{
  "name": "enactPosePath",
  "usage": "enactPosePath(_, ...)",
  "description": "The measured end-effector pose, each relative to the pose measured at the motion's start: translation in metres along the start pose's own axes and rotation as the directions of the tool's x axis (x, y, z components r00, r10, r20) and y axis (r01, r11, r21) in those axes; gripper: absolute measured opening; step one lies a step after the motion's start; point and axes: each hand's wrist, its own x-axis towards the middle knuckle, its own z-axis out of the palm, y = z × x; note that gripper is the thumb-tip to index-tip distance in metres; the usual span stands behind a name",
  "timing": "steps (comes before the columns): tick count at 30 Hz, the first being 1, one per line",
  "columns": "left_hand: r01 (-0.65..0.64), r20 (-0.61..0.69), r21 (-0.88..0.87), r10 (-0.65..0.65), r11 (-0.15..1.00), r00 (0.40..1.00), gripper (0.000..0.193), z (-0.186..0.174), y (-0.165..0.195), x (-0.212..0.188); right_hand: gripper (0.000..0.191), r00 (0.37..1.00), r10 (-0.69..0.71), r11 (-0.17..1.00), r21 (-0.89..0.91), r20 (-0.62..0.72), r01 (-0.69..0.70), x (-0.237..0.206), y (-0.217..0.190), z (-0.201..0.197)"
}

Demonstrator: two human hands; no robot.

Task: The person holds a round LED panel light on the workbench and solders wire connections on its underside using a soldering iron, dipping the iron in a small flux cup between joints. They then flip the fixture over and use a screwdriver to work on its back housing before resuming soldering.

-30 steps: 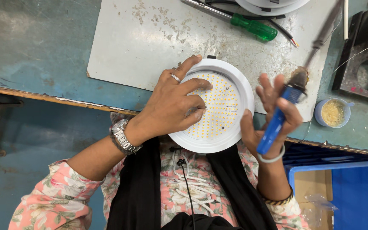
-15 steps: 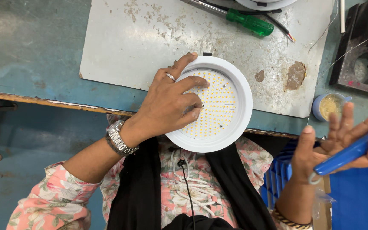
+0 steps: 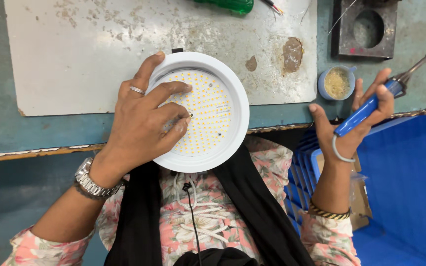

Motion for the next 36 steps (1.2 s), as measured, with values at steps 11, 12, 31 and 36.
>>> enactPosePath(11, -0.027, -0.064, -0.003, 0.027, 1.0, 0.998, 0.008, 0.005, -0.005, -0.004, 0.099, 0.999, 0.048, 0.997, -0.053, -0.004, -0.048, 0.011, 0.011, 0.001)
enactPosePath(12, -0.03, -0.063, 0.001, 0.03, 1.0, 0.998, 0.007, 0.005, -0.005, -0.005, 0.098, 0.999, 0.038, 0.997, -0.06, -0.007, -0.038, 0.013, 0.008, 0.004)
enactPosePath(31, 0.01, -0.142, 0.0, -0.01, 1.0, 0.99, 0.015, 0.005, -0.008, 0.0, 0.099, 0.908, -0.255, 0.939, 0.309, 0.332, 0.15, 0.029, -0.149, 0.104)
enactPosePath(36, 0.01, -0.174, -0.019, -0.014, 1.0, 0.985, 0.018, 0.008, -0.009, -0.003, 0.099, 0.887, -0.282, 0.926, 0.345, 0.366, 0.152, 0.03, -0.146, 0.113)
